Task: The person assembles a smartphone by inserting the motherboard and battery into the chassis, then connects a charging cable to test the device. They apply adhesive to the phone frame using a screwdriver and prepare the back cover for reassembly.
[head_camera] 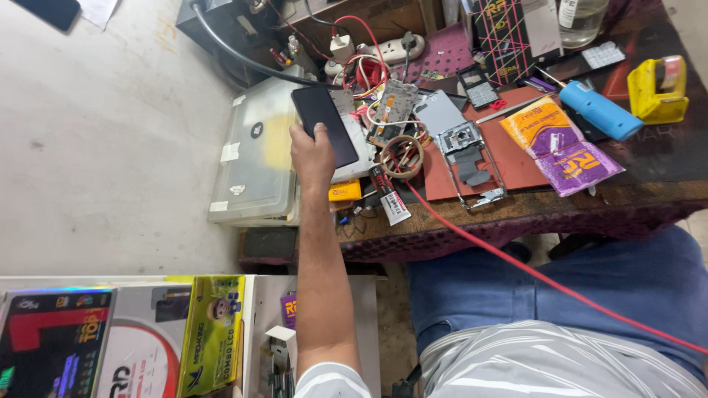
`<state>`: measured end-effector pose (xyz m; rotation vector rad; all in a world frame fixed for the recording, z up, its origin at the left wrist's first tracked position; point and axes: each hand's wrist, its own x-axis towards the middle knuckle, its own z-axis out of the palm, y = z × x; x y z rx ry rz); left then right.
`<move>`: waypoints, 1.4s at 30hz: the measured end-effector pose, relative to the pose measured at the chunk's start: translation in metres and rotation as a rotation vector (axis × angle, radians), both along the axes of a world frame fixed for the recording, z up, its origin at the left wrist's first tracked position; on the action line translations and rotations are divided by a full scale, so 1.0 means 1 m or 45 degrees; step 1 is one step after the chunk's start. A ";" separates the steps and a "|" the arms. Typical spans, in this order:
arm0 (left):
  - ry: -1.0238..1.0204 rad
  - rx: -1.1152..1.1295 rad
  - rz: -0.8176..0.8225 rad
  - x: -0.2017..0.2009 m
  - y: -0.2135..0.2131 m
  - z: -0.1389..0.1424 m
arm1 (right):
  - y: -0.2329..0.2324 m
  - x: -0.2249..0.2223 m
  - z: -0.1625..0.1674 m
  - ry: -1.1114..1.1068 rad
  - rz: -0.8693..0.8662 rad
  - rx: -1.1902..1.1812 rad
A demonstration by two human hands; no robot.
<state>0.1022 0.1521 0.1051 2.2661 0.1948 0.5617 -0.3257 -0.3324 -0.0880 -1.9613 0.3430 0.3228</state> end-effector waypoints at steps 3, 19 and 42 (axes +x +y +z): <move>-0.095 -1.065 -0.246 -0.031 -0.003 0.008 | 0.015 0.017 0.017 -0.038 0.091 -0.002; 0.016 -1.894 -0.011 -0.175 -0.121 -0.025 | 0.232 0.204 0.172 -0.425 0.074 0.833; -0.276 -1.344 -0.382 -0.181 -0.111 -0.032 | 0.219 0.198 0.171 -0.535 0.027 0.628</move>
